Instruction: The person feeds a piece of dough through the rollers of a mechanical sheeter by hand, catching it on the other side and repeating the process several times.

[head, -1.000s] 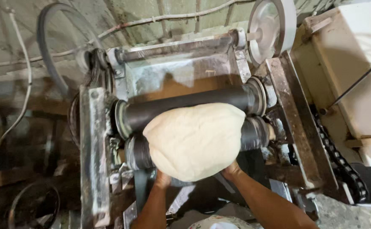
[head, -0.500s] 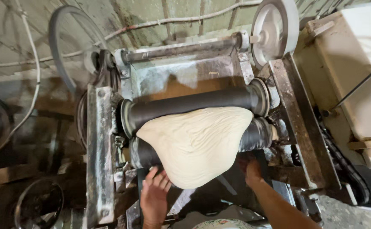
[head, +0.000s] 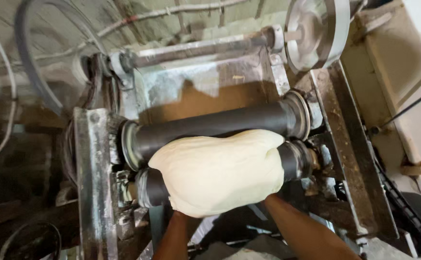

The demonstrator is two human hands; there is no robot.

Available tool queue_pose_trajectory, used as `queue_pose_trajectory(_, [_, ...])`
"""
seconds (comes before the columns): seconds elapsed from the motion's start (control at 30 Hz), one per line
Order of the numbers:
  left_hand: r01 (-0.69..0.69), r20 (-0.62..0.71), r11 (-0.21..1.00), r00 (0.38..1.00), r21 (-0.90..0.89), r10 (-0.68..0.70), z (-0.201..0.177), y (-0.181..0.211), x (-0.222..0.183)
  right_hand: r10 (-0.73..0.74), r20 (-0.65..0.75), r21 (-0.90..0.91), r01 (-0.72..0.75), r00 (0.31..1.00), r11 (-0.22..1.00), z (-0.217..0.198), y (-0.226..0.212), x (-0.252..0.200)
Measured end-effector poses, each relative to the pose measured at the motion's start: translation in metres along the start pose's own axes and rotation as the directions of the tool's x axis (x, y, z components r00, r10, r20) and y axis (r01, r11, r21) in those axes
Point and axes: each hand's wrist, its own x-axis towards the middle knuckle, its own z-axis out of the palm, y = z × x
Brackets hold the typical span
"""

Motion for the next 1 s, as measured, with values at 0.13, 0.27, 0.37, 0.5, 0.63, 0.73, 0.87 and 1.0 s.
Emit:
queue_pose_trajectory(0.13, [-0.161,0.050,0.987,0.986,0.011,0.160,0.009,0.002,-0.048,-0.094,0.015,0.092,0.092,0.995,0.991,0.037,-0.013,-0.081])
queue_pose_trajectory(0.27, [-0.238,-0.015,0.961,0.971,-0.138,0.238,0.021,-0.004,-0.092,-0.242,-0.001,0.123,0.241,0.970,0.963,0.063,-0.029,-0.147])
queue_pose_trajectory(0.37, [-0.267,-0.248,0.943,0.944,-0.200,0.215,0.042,0.010,-0.124,-0.301,0.089,0.186,0.281,0.950,0.942,0.039,-0.019,-0.170])
queue_pose_trajectory(0.5, [-0.323,-0.273,0.919,0.927,-0.227,0.258,0.054,0.028,-0.182,-0.283,0.048,0.201,0.268,0.958,0.942,-0.022,-0.014,-0.169])
queue_pose_trajectory(0.63, [-0.276,-0.361,0.955,0.885,0.105,0.295,0.017,0.013,-0.170,-0.258,-0.127,-0.174,0.235,0.958,0.956,-0.067,-0.005,-0.120])
queue_pose_trajectory(0.73, [-0.142,-0.445,0.954,0.859,0.264,0.252,-0.032,-0.008,-0.114,-0.283,-0.387,-0.466,0.079,0.878,0.881,-0.076,-0.012,-0.055])
queue_pose_trajectory(0.87, [-0.047,-0.460,0.947,0.866,0.318,0.197,-0.074,-0.010,-0.026,-0.186,-0.282,-0.506,0.019,0.941,0.862,-0.049,-0.053,0.002])
queue_pose_trajectory(1.0, [-0.047,-0.372,0.949,0.913,0.310,0.167,-0.081,0.021,0.046,-0.098,-0.221,-0.521,-0.032,0.970,0.853,-0.024,-0.087,0.034])
